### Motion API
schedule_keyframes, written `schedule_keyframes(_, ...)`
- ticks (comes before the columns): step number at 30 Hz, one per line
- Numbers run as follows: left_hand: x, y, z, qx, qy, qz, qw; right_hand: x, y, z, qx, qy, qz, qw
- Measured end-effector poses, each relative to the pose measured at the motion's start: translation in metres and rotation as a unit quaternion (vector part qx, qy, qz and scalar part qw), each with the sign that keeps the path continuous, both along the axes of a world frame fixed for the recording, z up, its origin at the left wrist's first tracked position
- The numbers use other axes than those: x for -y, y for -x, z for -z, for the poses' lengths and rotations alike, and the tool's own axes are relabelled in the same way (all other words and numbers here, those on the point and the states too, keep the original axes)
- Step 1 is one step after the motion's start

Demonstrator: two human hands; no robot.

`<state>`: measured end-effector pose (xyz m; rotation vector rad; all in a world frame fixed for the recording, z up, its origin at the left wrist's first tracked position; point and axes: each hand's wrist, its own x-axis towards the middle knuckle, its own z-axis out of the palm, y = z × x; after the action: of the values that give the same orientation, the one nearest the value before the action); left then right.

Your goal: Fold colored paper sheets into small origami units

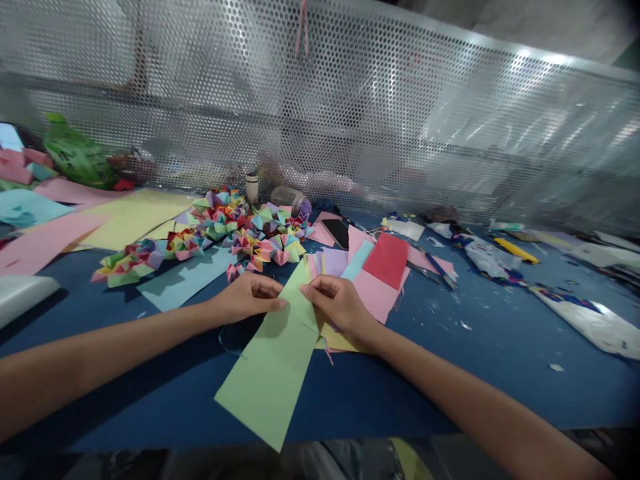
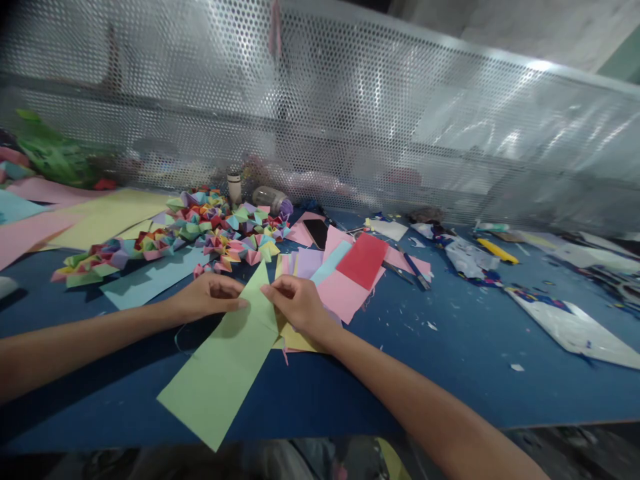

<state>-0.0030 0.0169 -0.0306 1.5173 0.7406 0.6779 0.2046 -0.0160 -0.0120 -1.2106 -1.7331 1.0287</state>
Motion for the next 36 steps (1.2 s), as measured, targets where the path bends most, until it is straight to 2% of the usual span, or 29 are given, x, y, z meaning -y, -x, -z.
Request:
schedule_keyframes(6, 0.002, -0.001, -0.003, -0.027, 0.003, 0.004, 1.0, -0.006, -0.003, 0.008, 0.016, -0.051, 0.002, 0.999)
schedule_keyframes(11, 0.004, -0.002, -0.005, -0.023, 0.016, 0.01, 1.0, -0.007, -0.004, 0.009, 0.012, -0.048, -0.004, 0.999)
schedule_keyframes(17, 0.004, -0.004, -0.01, 0.004, 0.014, -0.046, 0.999, -0.004, -0.002, 0.006, 0.021, -0.048, -0.026, 0.998)
schedule_keyframes(22, 0.004, -0.004, -0.013, 0.007, 0.004, -0.054, 0.998, -0.005, -0.002, 0.006, 0.058, -0.057, -0.007, 0.997)
schedule_keyframes(28, 0.004, -0.005, -0.01, 0.015, 0.036, -0.023, 0.999, -0.005, -0.003, 0.004, 0.075, -0.077, -0.002, 0.994)
schedule_keyframes(32, 0.004, -0.005, -0.009, 0.009, 0.026, -0.021, 0.999, -0.006, -0.003, 0.004, 0.053, -0.067, -0.005, 0.996)
schedule_keyframes(36, 0.004, -0.004, -0.012, 0.012, 0.019, -0.064, 0.998, -0.007, -0.004, 0.005, 0.036, -0.062, -0.003, 0.997)
